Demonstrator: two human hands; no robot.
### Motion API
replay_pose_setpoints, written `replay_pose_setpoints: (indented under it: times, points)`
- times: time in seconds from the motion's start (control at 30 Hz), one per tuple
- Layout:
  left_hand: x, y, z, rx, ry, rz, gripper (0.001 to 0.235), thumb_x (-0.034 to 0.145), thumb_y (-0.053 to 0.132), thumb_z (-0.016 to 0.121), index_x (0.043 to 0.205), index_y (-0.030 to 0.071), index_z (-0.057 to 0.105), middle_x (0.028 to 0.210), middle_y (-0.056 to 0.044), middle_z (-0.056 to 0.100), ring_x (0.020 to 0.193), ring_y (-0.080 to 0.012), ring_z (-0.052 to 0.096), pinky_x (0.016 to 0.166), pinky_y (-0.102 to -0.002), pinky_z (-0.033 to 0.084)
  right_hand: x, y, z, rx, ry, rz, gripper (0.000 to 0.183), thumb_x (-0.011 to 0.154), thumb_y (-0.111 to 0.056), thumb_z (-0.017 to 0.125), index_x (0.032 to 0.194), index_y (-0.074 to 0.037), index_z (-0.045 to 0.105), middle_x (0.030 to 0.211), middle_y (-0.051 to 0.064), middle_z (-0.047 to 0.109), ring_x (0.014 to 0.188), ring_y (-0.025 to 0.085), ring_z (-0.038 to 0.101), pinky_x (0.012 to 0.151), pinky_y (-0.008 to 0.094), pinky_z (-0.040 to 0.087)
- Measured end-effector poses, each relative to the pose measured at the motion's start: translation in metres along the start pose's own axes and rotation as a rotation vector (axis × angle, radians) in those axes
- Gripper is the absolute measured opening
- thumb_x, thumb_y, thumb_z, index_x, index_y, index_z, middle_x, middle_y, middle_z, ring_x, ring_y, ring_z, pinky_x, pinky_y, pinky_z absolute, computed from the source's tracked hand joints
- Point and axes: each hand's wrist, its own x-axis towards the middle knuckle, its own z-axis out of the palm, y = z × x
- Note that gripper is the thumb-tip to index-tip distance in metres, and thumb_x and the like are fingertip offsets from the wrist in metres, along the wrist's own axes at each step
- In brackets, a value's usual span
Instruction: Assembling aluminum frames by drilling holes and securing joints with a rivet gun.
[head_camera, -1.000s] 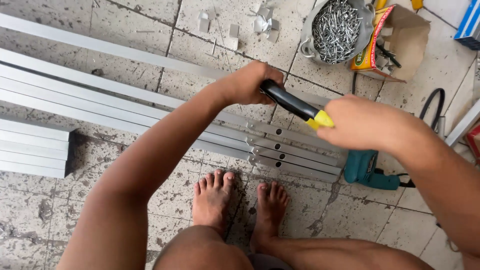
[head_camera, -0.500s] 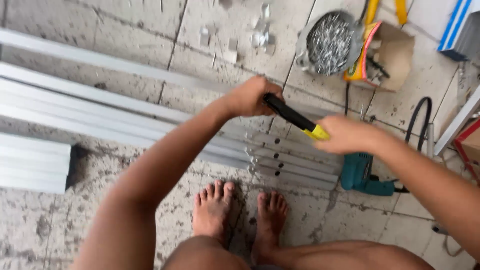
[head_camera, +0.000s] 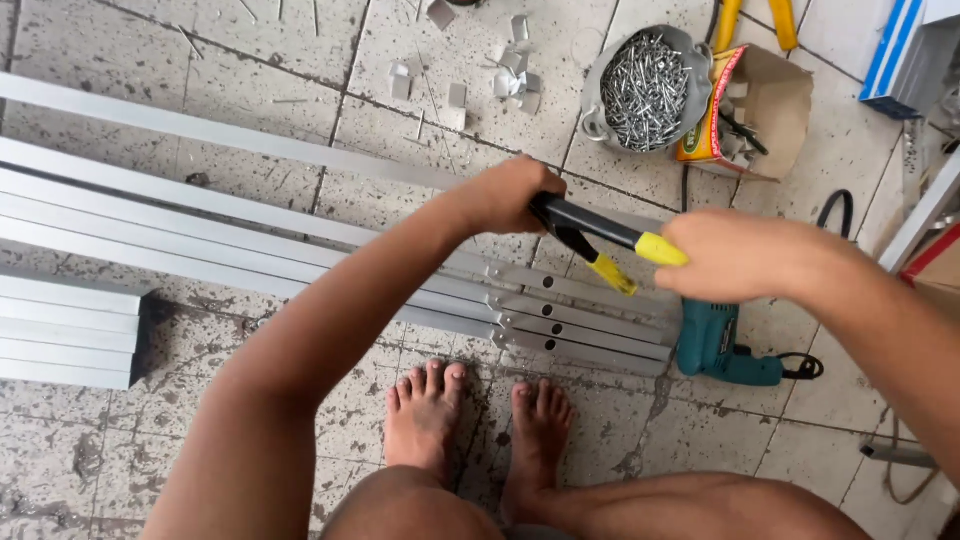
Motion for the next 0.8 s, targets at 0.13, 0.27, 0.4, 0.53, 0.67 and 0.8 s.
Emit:
replay_pose_setpoints:
  times: [0.13,0.27,0.4,0.53,0.67,0.8]
  points:
    - [0.000,-0.006,0.011,-0.026,0.036,0.056,0.038,0.069,0.008,0.089,0.106,0.006,0.076,0.093,-0.016,0.077,0.095,-0.0408,0.074,0.091,-0.051,0.059,0.034,-0.001,0.035,0.252,0.010,-0.174,0.038,0.082,-0.031,0.074,0.104,0.000,0.071,0.089,0.015,0.074,0.088,0.031,0.075,0.075,0.043,0.056]
    - [-0.002,-0.008,0.002,-0.113,0.119,0.082,0.037,0.069,0.008,0.090,0.103,0.007,0.077,0.093,-0.016,0.078,0.094,-0.0413,0.074,0.090,-0.050,0.059,0.124,0.011,0.099,0.675,0.251,-0.298,0.051,0.069,-0.044,0.091,0.096,-0.005,0.074,0.081,0.013,0.075,0.088,0.031,0.073,0.082,0.043,0.055]
    - [0.006,-0.005,-0.001,-0.098,0.106,0.031,0.037,0.068,0.009,0.091,0.102,0.004,0.076,0.092,-0.018,0.077,0.092,-0.0418,0.074,0.085,-0.047,0.061,0.127,-0.010,0.100,0.765,0.425,-0.159,0.050,0.084,-0.043,0.076,0.056,-0.006,0.059,0.049,0.007,0.059,0.049,0.024,0.063,0.050,0.032,0.050]
    - [0.031,-0.018,0.007,-0.006,0.024,-0.063,0.040,0.067,0.013,0.094,0.103,0.010,0.078,0.091,-0.014,0.076,0.092,-0.0349,0.075,0.084,-0.042,0.062,0.112,0.006,0.075,0.591,0.120,-0.156,0.054,0.088,-0.054,0.067,0.083,0.000,0.073,0.075,0.019,0.073,0.075,0.032,0.073,0.071,0.043,0.056]
    - [0.042,-0.018,0.017,0.075,-0.022,-0.080,0.042,0.065,0.013,0.094,0.105,0.014,0.079,0.092,-0.014,0.075,0.092,-0.0336,0.075,0.084,-0.041,0.063,0.081,0.046,0.031,0.251,-0.014,-0.045,0.042,0.094,-0.045,0.067,0.099,-0.004,0.072,0.070,0.007,0.068,0.059,0.020,0.067,0.061,0.032,0.055]
    - [0.024,-0.015,0.000,-0.124,0.004,-0.043,0.040,0.065,0.007,0.093,0.102,0.010,0.078,0.086,-0.016,0.075,0.087,-0.0361,0.075,0.082,-0.041,0.062,0.055,0.043,-0.008,0.223,0.007,-0.117,0.033,0.088,-0.032,0.071,0.079,-0.001,0.070,0.060,0.007,0.065,0.050,0.021,0.063,0.054,0.034,0.050]
